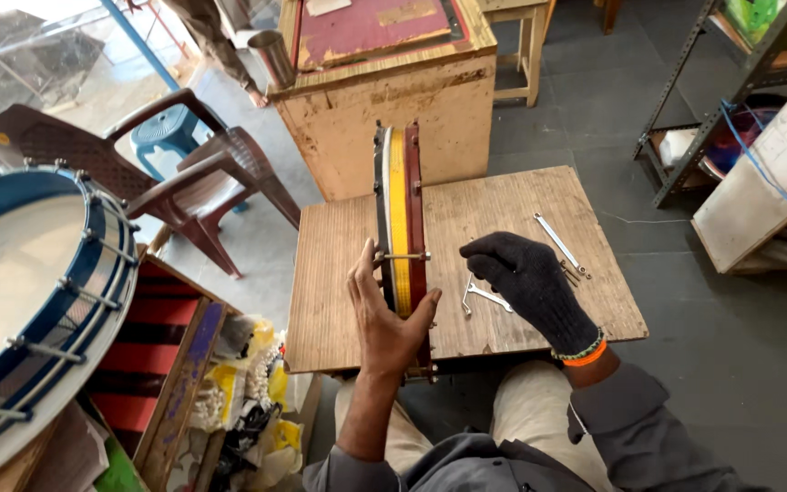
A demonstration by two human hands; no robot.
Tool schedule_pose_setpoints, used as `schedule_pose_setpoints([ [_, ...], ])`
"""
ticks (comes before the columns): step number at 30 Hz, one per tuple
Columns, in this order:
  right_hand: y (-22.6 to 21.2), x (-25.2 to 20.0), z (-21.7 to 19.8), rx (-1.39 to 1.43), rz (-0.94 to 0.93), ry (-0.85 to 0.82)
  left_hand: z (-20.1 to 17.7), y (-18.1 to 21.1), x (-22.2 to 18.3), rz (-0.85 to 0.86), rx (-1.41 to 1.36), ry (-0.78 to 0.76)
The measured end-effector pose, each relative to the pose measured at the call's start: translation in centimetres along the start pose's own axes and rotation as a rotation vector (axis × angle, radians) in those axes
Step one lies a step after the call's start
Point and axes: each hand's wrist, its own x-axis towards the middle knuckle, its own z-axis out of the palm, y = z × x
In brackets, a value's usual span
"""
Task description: The person uses a wrench and a screwdriver to tighten bolts on a drum's rim while rotating the drum and handling small screws on a wooden workbench.
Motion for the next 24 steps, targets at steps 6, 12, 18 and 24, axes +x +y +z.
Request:
schedule_pose_setpoints([
  [6,-3.2,1.3,1.0,0.038,0.102,-0.118,0.5,0.1,-0.3,-0.045,-0.075,0.065],
  [12,-4.5,2.3,2.3,-0.071,-0.054,-0.107,0.6,0.6,-0.3,-0.026,-0.071,0.111],
  [18,-3.4,2.4,3.4,0.061,0.006,-0.102,0.4,0.5,-0.2,-0.022,-0.078,0.134],
  [24,-6.0,3.0,1.8,-0.369,-0.416,-0.135,-1.2,1.0,1.0,-0.008,0.107,0.068],
])
